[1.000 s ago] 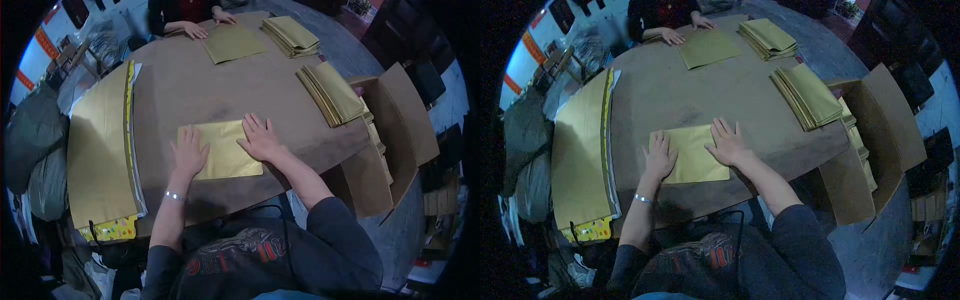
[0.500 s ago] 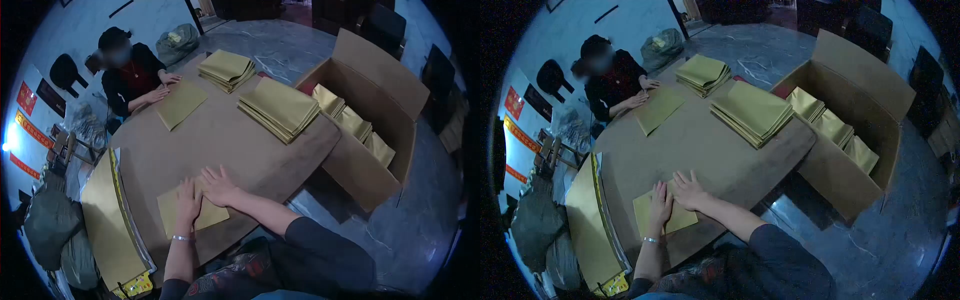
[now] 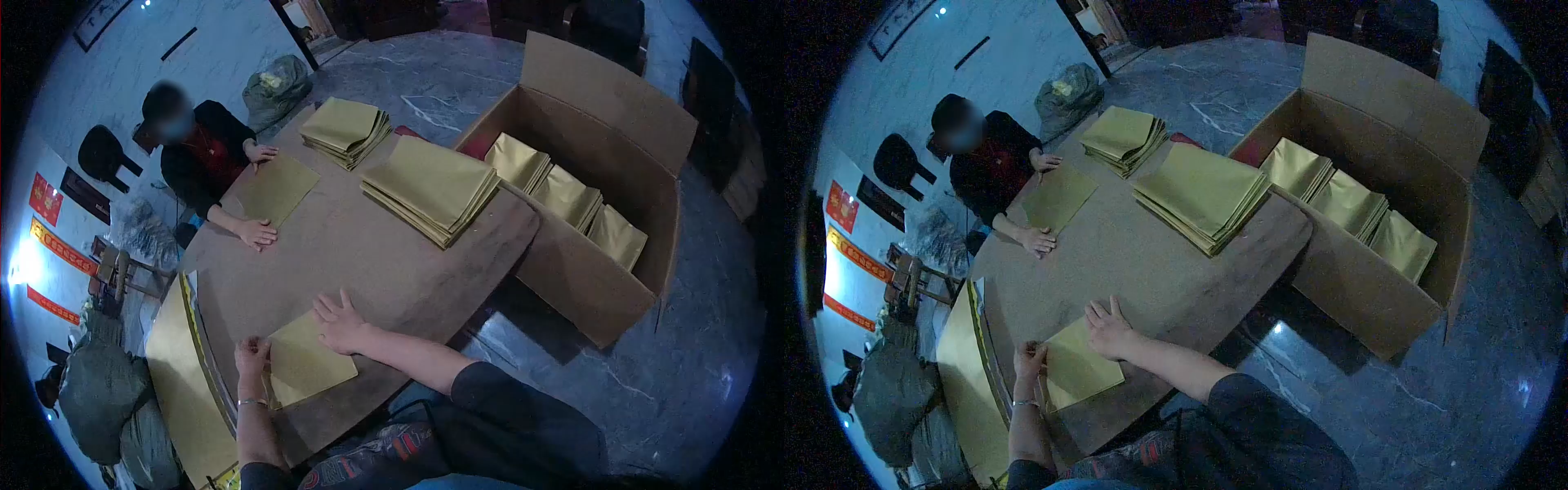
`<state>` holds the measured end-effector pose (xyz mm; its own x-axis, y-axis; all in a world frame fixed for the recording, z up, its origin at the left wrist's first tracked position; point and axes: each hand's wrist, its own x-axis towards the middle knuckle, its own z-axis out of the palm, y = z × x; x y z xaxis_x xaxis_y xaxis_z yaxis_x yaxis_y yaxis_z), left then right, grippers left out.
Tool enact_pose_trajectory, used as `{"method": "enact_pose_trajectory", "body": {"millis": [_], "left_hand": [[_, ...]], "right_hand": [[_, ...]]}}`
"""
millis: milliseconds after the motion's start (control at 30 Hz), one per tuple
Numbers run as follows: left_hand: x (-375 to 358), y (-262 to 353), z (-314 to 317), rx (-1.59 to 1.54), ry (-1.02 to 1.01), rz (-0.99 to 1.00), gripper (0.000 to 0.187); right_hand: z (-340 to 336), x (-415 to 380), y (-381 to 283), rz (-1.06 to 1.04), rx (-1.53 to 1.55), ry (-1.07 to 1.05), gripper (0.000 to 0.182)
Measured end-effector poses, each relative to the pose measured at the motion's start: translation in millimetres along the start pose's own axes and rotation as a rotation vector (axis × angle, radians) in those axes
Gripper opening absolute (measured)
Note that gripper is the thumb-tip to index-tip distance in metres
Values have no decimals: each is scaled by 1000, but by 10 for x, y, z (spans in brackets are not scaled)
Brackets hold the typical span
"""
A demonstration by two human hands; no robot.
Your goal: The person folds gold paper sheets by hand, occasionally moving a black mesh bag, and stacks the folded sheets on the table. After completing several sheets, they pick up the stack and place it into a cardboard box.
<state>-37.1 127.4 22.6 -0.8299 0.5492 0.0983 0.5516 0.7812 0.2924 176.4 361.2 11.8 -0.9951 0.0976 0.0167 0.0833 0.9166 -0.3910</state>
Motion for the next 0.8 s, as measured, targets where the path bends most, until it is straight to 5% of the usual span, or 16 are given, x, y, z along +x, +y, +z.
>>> {"method": "enact_pose_trajectory", "body": {"millis": [100,167,200,300,333,433,500,600,800], "left_hand": [[167,-47,-108,-290,-130,-208,37],[170,-15,-265,-436,-479,-358,30],[124,-132,-178,-498,-341,-350,26],[95,-330,-219,-650,-339,-281,27],[-34,-5,-444,-550,-404,-340,16],[-241,-148,-359,-955,-319,-509,16],[-216,-486,-192,-1009,-218,-397,15],[-363,-110,-248,-1265,-73,-354,14],[-394,-189,-296,-1302,-77,-122,15]], "right_hand": [[-114,-35,-15,22,-6,-45,64],[-124,-36,-3,11,-27,-48,64],[-116,-34,-14,1,-51,-47,65],[-55,2,-11,6,-48,-47,65],[-133,-17,-28,16,-22,-64,65],[-104,-24,-37,15,-72,-34,65],[-21,66,-15,14,-40,-30,65],[-216,207,-47,40,139,-47,59],[-586,331,-183,-51,385,-108,34]]}}
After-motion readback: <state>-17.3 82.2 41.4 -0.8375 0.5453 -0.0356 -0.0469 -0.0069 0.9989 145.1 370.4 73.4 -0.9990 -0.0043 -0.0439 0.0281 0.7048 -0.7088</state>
